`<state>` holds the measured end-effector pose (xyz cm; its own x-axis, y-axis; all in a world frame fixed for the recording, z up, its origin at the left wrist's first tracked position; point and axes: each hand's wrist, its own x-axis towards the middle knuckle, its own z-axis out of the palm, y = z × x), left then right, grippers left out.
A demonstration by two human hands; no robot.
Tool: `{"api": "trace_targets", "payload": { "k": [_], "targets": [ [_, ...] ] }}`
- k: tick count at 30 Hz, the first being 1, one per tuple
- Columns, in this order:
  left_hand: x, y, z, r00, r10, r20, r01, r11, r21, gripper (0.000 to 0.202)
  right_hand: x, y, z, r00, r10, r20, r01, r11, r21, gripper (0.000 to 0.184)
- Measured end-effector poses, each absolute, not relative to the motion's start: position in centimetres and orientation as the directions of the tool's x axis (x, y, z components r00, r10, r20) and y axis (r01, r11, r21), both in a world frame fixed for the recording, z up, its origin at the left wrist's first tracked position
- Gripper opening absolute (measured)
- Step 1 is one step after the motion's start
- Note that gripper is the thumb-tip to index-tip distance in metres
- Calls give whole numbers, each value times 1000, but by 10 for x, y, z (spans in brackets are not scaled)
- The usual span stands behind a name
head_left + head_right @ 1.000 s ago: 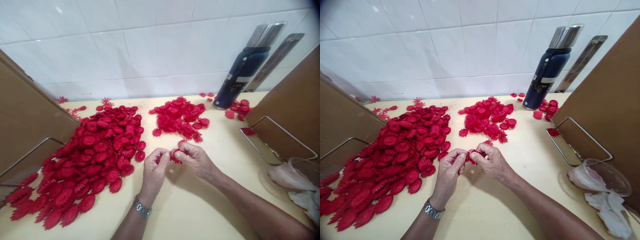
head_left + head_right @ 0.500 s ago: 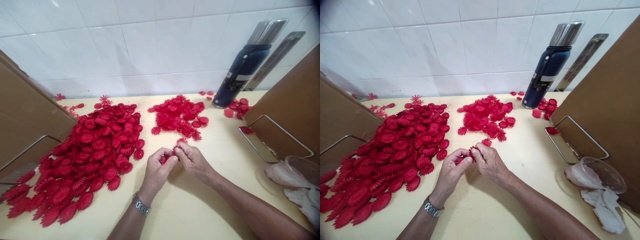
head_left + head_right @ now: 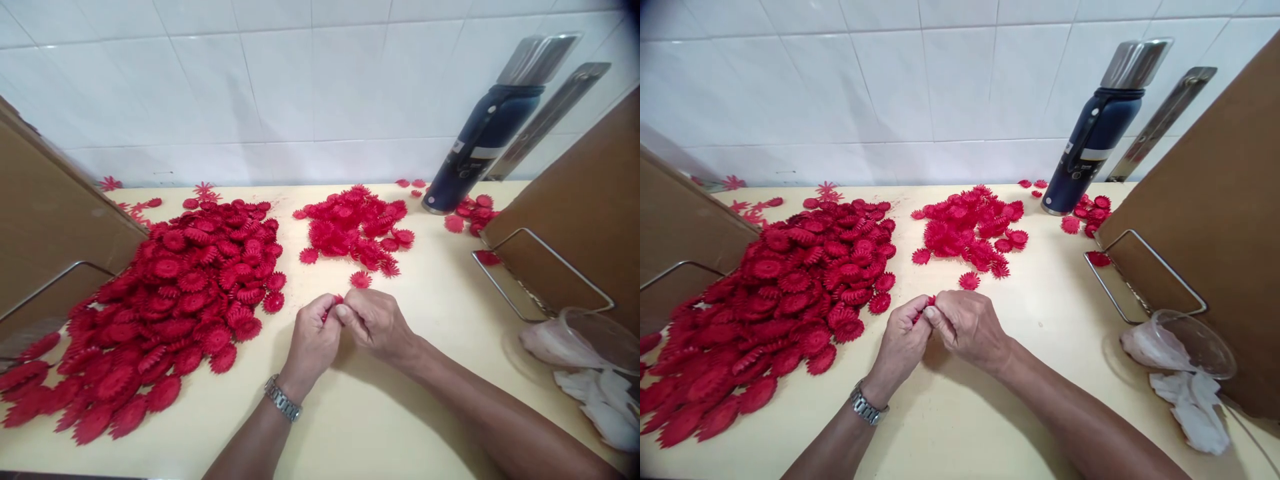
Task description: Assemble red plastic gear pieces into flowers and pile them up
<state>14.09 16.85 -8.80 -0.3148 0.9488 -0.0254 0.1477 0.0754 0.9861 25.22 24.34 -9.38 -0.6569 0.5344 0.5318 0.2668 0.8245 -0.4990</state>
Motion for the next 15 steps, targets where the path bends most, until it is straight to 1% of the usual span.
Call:
{"api": "trace_targets", "payload": {
  "k": [1,2,6,8,10,13,15],
  "targets": [
    [142,168,-87,-292,956,-27,134,69,989,23,251,243,-95,-655,520,549,292,843,-451,35],
    [143,168,-87,-274,961,-23,128,60,990,23,251,243,-96,-651,519,554,312,848,-429,35],
    [145,166,-85,-289,956,43,190,13,982,21,250,244,-96,-672,476,567,270,871,-410,36],
    [146,166,-85,-286,956,65,229,2,973,21,251,246,-96,-670,485,562,292,869,-400,36],
    [147,166,-85,-285,956,66,240,4,971,22,252,247,-97,-665,510,545,313,853,-417,38],
    [147,166,-86,-313,948,59,220,12,975,21,251,248,-97,-688,479,546,273,867,-416,39],
    [147,166,-87,-297,953,57,217,9,976,20,251,249,-97,-683,489,542,295,864,-408,39]
  ]
}}
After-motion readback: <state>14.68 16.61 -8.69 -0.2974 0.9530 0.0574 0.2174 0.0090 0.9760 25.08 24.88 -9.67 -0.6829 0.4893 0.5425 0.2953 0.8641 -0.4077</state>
